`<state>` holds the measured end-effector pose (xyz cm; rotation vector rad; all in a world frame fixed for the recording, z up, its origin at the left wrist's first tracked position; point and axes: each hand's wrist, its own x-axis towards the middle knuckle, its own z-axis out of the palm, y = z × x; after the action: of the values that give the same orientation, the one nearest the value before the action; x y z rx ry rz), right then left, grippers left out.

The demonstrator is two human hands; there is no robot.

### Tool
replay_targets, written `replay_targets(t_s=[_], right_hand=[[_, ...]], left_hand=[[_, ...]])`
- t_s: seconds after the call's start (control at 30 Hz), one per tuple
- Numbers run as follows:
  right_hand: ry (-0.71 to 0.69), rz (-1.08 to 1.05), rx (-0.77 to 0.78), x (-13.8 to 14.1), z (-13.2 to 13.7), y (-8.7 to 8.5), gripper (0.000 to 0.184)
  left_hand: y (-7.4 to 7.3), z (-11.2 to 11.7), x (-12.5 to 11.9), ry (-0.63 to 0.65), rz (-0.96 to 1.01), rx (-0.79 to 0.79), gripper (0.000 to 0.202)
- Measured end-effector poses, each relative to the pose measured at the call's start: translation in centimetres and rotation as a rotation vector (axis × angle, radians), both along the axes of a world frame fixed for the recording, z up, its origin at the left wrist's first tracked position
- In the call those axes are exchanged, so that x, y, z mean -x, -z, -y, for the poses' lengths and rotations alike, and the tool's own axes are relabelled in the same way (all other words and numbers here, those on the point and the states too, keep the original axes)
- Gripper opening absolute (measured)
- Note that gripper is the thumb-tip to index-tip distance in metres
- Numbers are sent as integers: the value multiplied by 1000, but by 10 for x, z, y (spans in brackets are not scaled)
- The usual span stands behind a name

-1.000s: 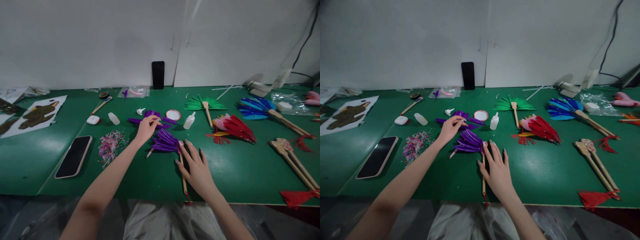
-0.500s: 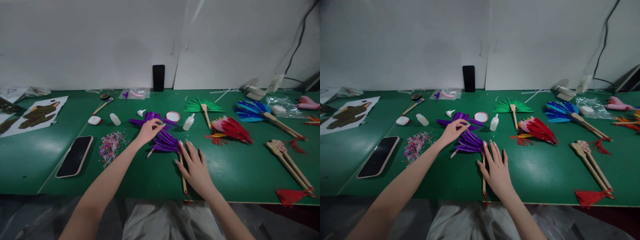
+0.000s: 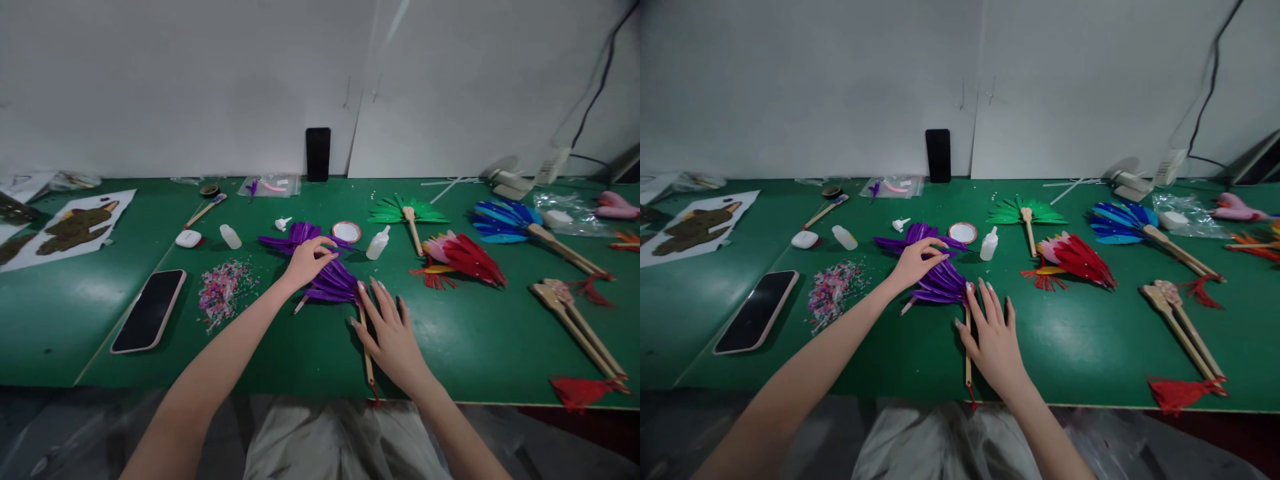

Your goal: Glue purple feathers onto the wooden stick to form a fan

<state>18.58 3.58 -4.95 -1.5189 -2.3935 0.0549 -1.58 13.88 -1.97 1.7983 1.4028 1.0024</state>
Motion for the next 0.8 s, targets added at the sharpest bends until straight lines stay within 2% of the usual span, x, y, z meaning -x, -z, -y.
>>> replay_targets(t_s=[0.57, 0.7, 0.8], right_hand=[[-11, -28, -25, 0, -2, 2, 59], [-11, -23, -18, 0, -1, 2, 59], [-14, -27, -18, 0, -1, 2, 59]], left_hand=[[4, -1, 2, -11, -11, 19, 18], [-1, -1, 7, -78, -65, -6, 26], [-7, 3, 12, -35, -98, 50, 32]])
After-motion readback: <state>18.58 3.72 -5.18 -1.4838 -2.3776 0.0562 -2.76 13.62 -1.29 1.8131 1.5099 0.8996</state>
